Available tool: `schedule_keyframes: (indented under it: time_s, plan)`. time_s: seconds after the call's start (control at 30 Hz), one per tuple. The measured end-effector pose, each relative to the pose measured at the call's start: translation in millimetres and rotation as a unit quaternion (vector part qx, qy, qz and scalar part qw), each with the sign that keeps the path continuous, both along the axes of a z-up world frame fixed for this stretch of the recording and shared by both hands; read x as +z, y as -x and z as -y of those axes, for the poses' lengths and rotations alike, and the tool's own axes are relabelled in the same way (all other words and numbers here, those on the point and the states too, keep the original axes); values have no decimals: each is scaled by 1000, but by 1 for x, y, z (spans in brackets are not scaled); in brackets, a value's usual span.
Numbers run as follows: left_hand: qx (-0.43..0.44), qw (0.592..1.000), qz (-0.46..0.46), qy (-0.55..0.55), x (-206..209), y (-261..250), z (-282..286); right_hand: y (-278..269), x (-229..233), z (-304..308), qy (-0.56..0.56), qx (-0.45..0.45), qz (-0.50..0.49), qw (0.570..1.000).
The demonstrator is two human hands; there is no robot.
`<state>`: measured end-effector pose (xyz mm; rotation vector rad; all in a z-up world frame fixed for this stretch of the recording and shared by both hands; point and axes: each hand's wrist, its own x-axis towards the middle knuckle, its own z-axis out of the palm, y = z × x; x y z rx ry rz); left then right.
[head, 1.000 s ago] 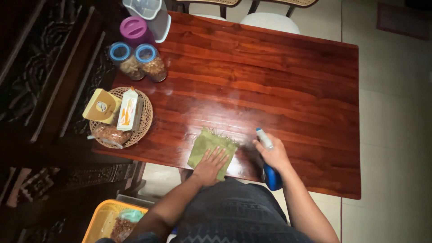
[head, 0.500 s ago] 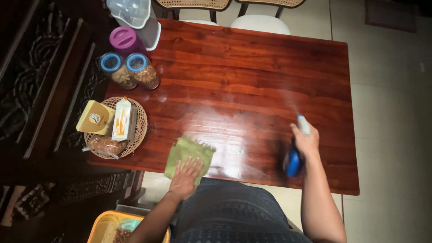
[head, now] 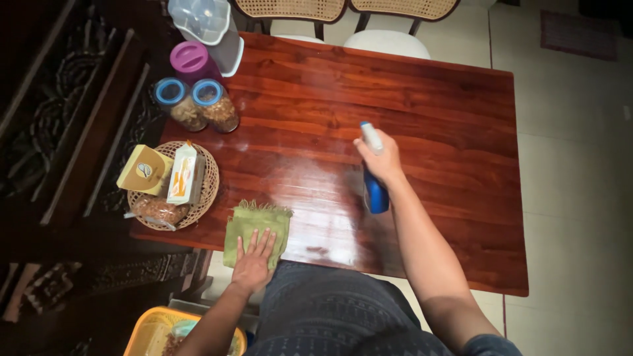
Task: Spraying a wooden dining table with cleaner and wiping it down with a cloth.
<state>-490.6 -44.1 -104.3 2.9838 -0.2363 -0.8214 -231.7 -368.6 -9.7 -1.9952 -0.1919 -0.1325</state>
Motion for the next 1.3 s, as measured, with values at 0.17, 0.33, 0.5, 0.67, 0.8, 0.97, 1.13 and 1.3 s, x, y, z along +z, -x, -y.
schedule_keyframes:
  time_s: [0.17,0.33,0.5,0.67,0.8,0.97,1.13,1.3]
  plan:
    - [-24,1000,-10,2,11,-6,1,21,-24,70,8,-146,-42,988]
    - [-50,997,-45,-30,13,-20,4,99,-63,190,66,-342,-2,938]
    - [-7,1000,14,5,-22,-31,-3,226,-79,234,143,-462,-54,874]
    - [34,999,6,6,-30,-63,-7,273,-75,153,113,-379,-246,885]
    - [28,999,29,34,-35,-87,-18,258,-66,22,14,-154,-368,917]
    - [24,998,-4,64,3,-104,-28,251,-62,-106,75,150,-86,982]
    - [14,993,16,115,-45,-111,-55,240,-64,-122,144,263,-123,946]
    - [50,982,78,167,-77,-91,-72,215,-88,9,270,-159,-273,910]
